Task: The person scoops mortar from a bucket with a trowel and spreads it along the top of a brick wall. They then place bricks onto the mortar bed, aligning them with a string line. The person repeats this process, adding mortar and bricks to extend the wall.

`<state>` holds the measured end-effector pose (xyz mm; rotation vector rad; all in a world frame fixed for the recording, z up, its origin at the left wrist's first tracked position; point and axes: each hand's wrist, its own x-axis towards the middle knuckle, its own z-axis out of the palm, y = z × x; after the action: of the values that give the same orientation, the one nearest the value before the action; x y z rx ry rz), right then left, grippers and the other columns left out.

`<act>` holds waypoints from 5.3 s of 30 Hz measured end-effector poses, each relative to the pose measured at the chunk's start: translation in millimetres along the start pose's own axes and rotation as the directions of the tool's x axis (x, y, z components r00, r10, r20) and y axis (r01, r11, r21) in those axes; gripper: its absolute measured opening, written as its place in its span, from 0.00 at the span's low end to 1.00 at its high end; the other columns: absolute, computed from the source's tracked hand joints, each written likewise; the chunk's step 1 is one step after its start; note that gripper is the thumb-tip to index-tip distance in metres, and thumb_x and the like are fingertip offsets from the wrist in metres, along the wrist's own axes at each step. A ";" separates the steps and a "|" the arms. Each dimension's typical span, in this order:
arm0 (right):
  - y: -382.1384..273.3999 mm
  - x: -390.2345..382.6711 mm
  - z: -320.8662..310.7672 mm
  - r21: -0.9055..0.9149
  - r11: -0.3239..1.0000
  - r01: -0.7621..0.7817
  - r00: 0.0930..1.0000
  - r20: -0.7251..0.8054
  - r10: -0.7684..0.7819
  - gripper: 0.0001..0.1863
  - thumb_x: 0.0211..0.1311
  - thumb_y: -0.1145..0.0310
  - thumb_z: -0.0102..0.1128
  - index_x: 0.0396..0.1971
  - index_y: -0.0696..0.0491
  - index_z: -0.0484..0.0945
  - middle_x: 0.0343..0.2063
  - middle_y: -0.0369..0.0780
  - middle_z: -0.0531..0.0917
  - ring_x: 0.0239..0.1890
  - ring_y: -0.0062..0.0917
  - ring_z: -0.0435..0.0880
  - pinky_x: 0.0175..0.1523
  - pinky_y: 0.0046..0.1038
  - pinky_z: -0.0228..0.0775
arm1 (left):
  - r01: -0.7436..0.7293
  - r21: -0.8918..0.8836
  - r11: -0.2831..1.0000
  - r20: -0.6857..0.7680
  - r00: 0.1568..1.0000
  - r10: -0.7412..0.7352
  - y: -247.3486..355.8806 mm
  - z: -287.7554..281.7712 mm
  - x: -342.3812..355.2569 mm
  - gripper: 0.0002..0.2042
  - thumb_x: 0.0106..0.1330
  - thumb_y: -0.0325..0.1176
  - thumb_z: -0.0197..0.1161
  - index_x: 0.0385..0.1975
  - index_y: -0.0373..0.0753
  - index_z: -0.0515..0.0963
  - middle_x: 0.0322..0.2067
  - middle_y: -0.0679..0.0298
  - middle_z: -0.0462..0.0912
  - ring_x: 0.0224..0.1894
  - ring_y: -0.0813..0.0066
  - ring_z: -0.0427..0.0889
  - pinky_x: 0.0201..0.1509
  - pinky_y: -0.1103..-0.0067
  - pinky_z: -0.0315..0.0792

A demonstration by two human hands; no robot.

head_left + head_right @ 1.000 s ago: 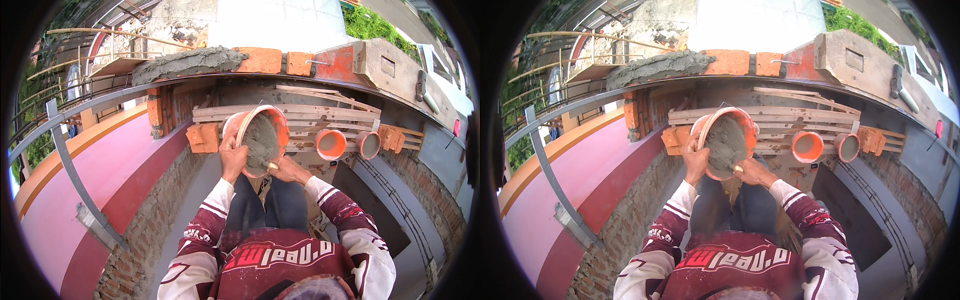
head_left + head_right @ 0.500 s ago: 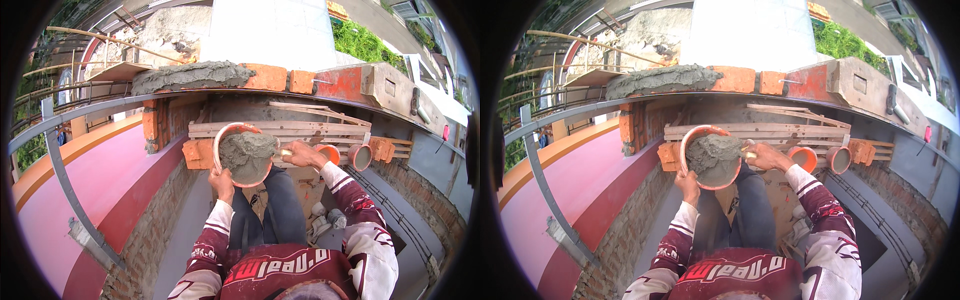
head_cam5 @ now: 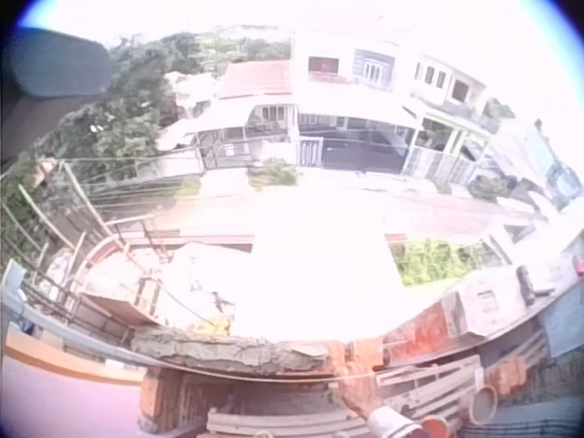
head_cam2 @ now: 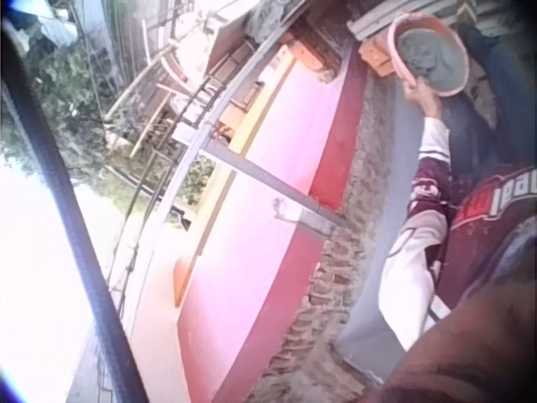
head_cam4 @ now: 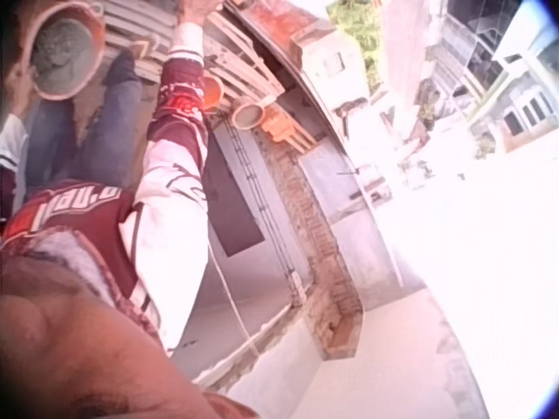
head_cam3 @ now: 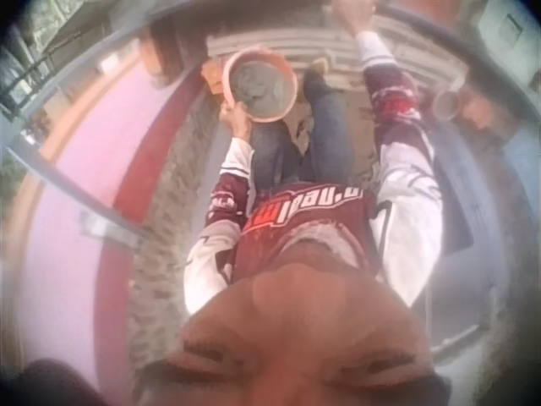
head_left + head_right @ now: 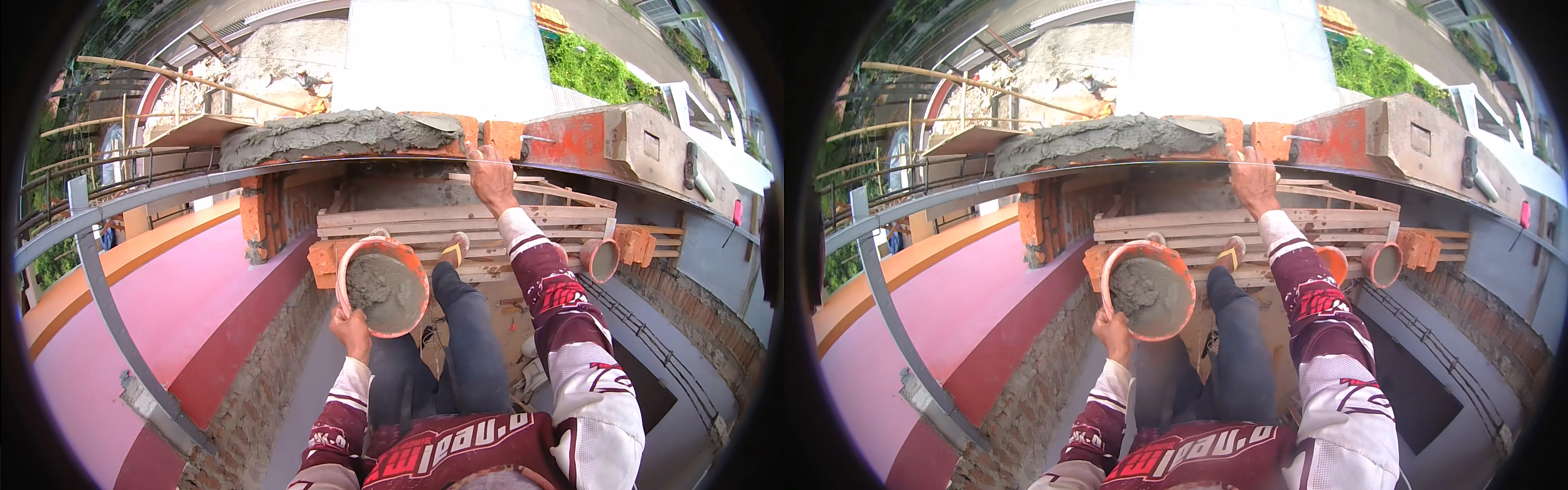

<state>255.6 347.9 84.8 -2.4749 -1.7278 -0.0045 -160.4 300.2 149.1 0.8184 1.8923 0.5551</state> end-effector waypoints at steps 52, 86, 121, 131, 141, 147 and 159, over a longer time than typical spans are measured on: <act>-117.2 -3.3 -54.5 0.021 0.929 -0.368 0.900 0.259 0.351 0.29 0.65 0.68 0.55 0.67 0.56 0.67 0.54 0.50 0.77 0.44 0.48 0.82 0.47 0.49 0.75 | -0.025 0.125 0.992 0.028 0.999 0.022 -9.1 -44.6 40.9 0.12 0.48 0.15 0.58 0.35 0.28 0.78 0.29 0.68 0.76 0.29 0.80 0.73 0.35 0.81 0.69; -24.2 -122.8 92.0 0.526 0.679 -0.511 0.846 0.170 0.505 0.23 0.69 0.64 0.59 0.61 0.53 0.71 0.48 0.49 0.80 0.52 0.49 0.79 0.55 0.48 0.70 | -0.092 0.086 0.992 0.160 0.984 0.078 17.5 -10.2 61.8 0.11 0.49 0.13 0.56 0.32 0.31 0.76 0.29 0.71 0.71 0.29 0.83 0.69 0.33 0.83 0.67; -73.4 -196.4 -67.5 0.689 0.528 -0.496 0.644 0.700 -0.309 0.21 0.70 0.57 0.56 0.50 0.60 0.77 0.37 0.57 0.85 0.40 0.52 0.86 0.43 0.49 0.78 | -0.618 -0.083 0.782 0.544 0.629 0.555 93.2 137.0 -31.9 0.08 0.52 0.16 0.55 0.32 0.27 0.76 0.44 0.64 0.85 0.35 0.84 0.72 0.43 0.84 0.68; -47.2 -212.4 -112.7 0.309 0.950 -0.036 0.909 0.405 -0.097 0.23 0.62 0.67 0.55 0.57 0.59 0.75 0.37 0.42 0.81 0.40 0.33 0.84 0.41 0.35 0.73 | -0.505 0.033 0.862 0.606 0.696 0.385 105.6 122.0 -25.1 0.03 0.51 0.15 0.54 0.24 0.29 0.71 0.50 0.58 0.85 0.44 0.79 0.76 0.49 0.82 0.69; -36.5 -183.9 -87.5 0.472 0.758 -0.450 0.641 0.762 -0.094 0.21 0.65 0.63 0.56 0.50 0.62 0.78 0.40 0.55 0.85 0.41 0.50 0.86 0.46 0.47 0.79 | -0.603 -0.124 0.788 0.634 0.563 0.530 102.5 149.8 -41.5 0.11 0.49 0.13 0.54 0.18 0.35 0.59 0.55 0.47 0.83 0.70 0.55 0.72 0.65 0.74 0.65; -67.1 -212.1 -79.5 0.682 0.415 -0.602 0.669 0.715 -0.203 0.26 0.67 0.59 0.59 0.57 0.63 0.78 0.44 0.58 0.85 0.48 0.50 0.85 0.56 0.40 0.76 | -0.537 -0.005 0.844 0.625 0.657 0.422 109.1 131.1 -25.1 0.07 0.49 0.13 0.55 0.25 0.33 0.69 0.37 0.64 0.80 0.41 0.76 0.71 0.44 0.81 0.67; 35.2 -149.6 -104.3 0.577 0.619 -0.533 0.606 0.771 -0.197 0.25 0.62 0.57 0.59 0.54 0.59 0.81 0.50 0.55 0.84 0.54 0.50 0.82 0.61 0.42 0.73 | -0.010 -0.112 0.994 0.311 0.949 0.044 59.6 129.7 -12.9 0.11 0.49 0.13 0.56 0.20 0.40 0.66 0.20 0.71 0.69 0.18 0.84 0.64 0.21 0.80 0.60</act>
<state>243.7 185.3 174.0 -1.9592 -1.1256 1.7253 -21.4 334.5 141.3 0.8099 1.5490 0.5078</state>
